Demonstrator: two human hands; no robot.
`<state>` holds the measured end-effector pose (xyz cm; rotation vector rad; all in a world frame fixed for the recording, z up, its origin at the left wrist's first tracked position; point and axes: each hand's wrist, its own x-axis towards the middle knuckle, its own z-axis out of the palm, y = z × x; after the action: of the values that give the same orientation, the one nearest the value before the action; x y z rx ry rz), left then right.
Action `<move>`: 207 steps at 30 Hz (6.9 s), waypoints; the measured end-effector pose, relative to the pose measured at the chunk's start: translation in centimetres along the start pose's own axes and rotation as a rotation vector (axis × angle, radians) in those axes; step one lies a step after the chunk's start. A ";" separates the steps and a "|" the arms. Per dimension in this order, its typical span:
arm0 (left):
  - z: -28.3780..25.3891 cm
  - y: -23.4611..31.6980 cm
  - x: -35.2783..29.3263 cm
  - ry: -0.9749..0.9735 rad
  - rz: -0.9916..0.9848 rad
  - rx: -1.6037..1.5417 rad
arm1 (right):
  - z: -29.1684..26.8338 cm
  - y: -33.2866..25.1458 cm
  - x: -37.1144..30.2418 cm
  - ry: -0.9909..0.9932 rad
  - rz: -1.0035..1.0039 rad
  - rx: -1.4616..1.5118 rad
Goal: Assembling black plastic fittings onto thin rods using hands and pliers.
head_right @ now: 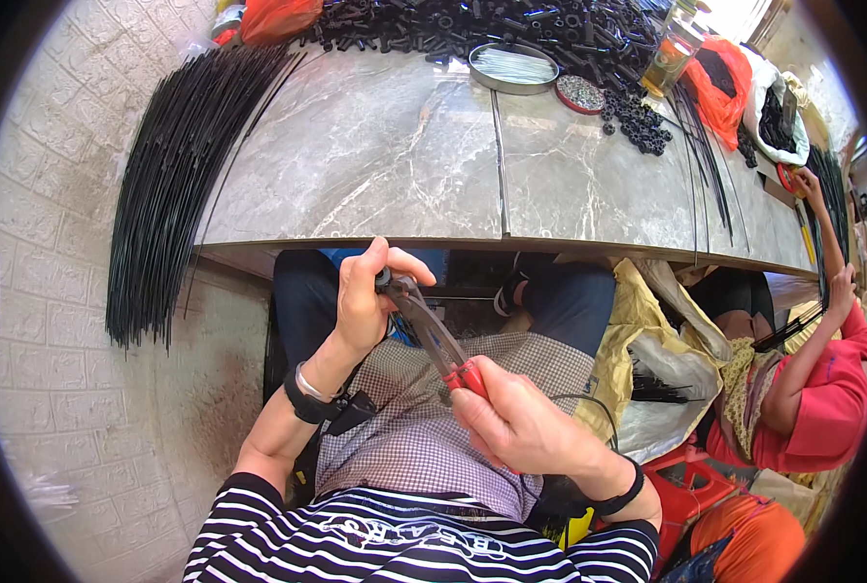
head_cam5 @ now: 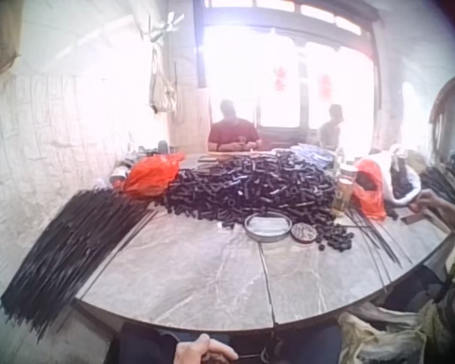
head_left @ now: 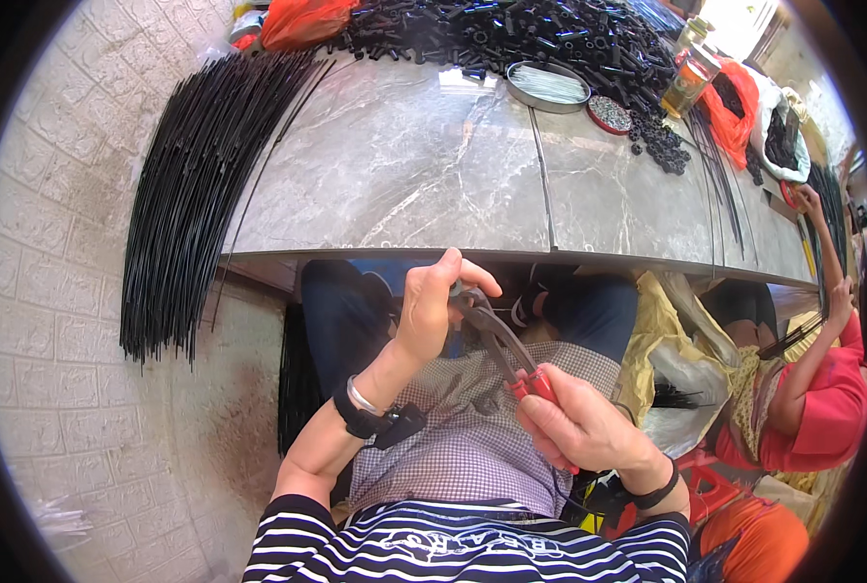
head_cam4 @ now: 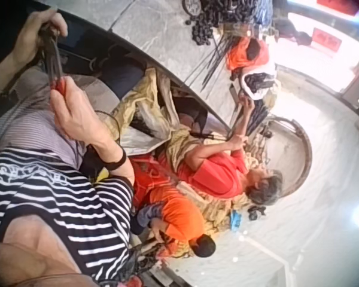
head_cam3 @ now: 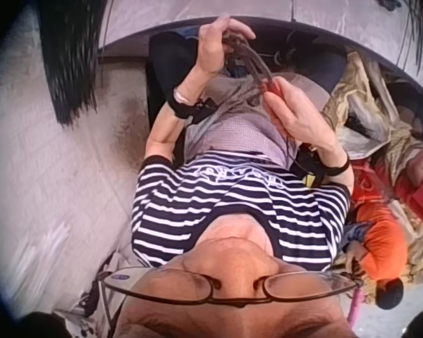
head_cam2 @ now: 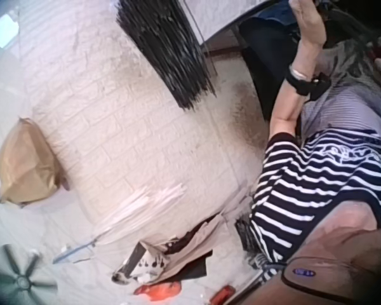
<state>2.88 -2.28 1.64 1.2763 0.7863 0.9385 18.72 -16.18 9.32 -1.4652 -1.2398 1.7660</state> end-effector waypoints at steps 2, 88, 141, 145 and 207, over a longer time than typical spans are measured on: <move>-0.2 -0.5 0.4 -0.068 -0.020 -0.038 | 0.2 -0.1 0.1 0.027 0.029 0.022; -23.0 -26.0 -29.3 0.595 -0.985 0.847 | 4.0 4.1 8.0 -0.046 -0.100 -0.683; -22.6 1.7 -2.1 0.500 0.044 2.093 | 0.4 10.9 7.1 0.015 -0.186 -0.409; -22.9 2.2 -1.8 0.433 0.022 2.066 | -0.2 10.5 7.3 0.038 -0.133 -0.438; -20.1 2.2 -3.5 0.288 -0.225 0.140 | 11.2 -2.5 25.1 -0.135 -0.075 0.402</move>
<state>-16.92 3.16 0.89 1.1557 1.2138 0.9065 0.80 2.53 -0.24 -1.0737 -0.9169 1.9496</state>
